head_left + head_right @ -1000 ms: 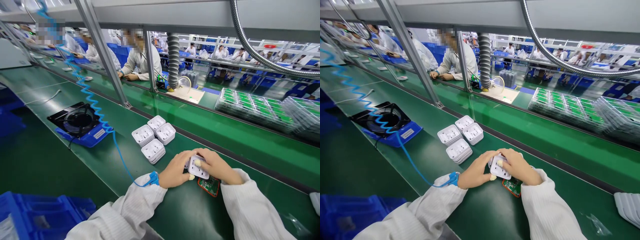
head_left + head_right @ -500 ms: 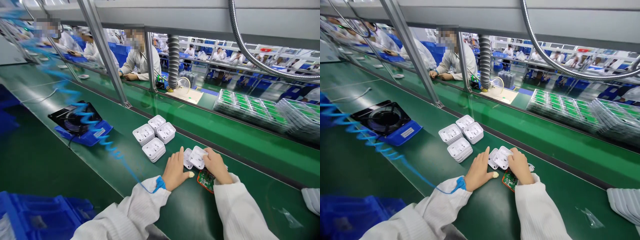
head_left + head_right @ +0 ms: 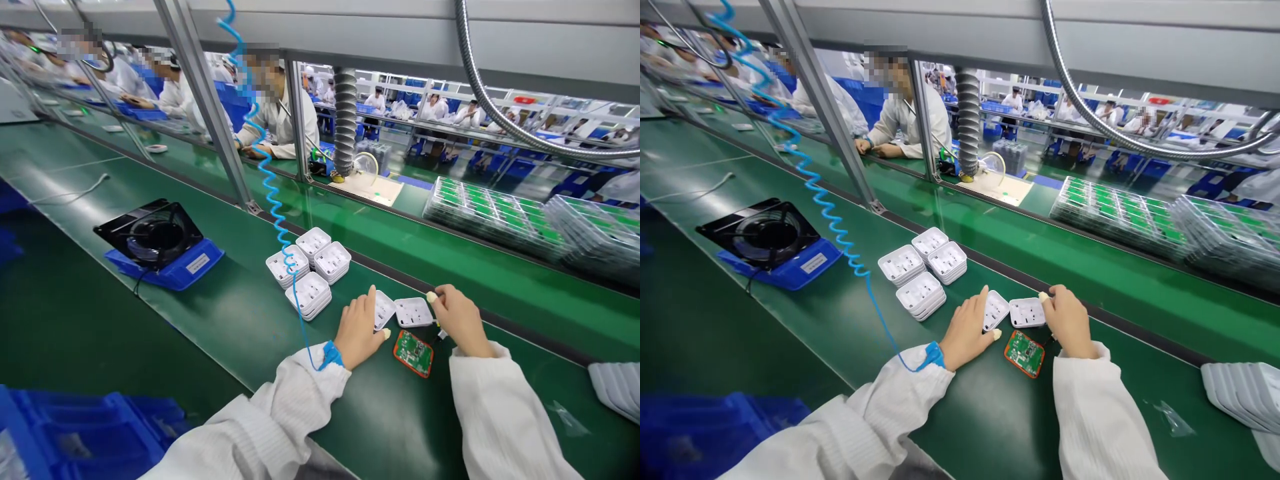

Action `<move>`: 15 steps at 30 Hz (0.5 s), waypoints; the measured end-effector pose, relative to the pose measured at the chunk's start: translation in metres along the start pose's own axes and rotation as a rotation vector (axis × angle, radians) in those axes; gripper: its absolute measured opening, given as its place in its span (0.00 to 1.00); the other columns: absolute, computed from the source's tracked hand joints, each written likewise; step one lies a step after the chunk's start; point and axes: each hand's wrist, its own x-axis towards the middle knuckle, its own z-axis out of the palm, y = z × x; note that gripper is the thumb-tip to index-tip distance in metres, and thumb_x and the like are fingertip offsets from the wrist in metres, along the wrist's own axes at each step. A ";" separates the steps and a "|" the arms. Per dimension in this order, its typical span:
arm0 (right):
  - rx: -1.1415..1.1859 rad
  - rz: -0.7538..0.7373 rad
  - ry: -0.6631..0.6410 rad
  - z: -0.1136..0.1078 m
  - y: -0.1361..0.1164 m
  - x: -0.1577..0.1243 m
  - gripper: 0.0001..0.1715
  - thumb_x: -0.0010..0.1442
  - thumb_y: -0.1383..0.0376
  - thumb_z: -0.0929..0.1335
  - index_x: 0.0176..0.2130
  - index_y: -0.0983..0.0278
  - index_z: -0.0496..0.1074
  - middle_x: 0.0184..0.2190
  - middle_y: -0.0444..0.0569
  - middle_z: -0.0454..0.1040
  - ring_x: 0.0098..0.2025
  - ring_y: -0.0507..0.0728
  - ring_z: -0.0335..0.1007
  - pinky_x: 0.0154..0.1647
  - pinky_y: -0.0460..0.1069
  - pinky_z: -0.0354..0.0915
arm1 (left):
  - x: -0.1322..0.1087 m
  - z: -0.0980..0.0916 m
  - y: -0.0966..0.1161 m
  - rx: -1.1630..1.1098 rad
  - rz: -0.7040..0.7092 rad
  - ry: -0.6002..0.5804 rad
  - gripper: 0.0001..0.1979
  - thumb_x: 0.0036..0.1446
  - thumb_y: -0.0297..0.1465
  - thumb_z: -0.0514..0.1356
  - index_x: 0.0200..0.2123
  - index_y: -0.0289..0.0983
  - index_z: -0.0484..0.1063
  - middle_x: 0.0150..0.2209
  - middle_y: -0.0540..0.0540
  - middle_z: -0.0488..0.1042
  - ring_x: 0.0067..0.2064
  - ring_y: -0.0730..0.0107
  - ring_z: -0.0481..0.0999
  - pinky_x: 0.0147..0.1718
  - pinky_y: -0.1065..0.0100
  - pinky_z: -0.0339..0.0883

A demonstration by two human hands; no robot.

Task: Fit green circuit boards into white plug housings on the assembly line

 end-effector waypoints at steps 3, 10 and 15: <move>-0.128 -0.017 -0.088 0.009 0.003 0.003 0.17 0.61 0.57 0.58 0.40 0.65 0.68 0.37 0.55 0.73 0.38 0.60 0.70 0.33 0.49 0.57 | 0.000 0.006 0.000 0.008 0.008 0.018 0.43 0.50 0.35 0.58 0.64 0.34 0.37 0.53 0.37 0.61 0.52 0.54 0.61 0.49 0.57 0.56; -0.232 -0.026 -0.120 0.012 0.000 0.012 0.14 0.61 0.65 0.57 0.37 0.66 0.68 0.34 0.56 0.74 0.36 0.60 0.71 0.32 0.50 0.55 | -0.003 0.007 -0.009 -0.044 0.024 0.069 0.46 0.48 0.37 0.61 0.64 0.33 0.36 0.59 0.35 0.55 0.57 0.51 0.57 0.53 0.55 0.55; -0.185 -0.194 -0.003 -0.003 -0.035 0.013 0.12 0.61 0.65 0.58 0.37 0.65 0.67 0.35 0.54 0.73 0.37 0.58 0.70 0.33 0.49 0.55 | -0.012 0.002 -0.012 -0.125 0.041 0.180 0.53 0.48 0.41 0.62 0.64 0.35 0.28 0.65 0.34 0.40 0.65 0.50 0.43 0.59 0.50 0.47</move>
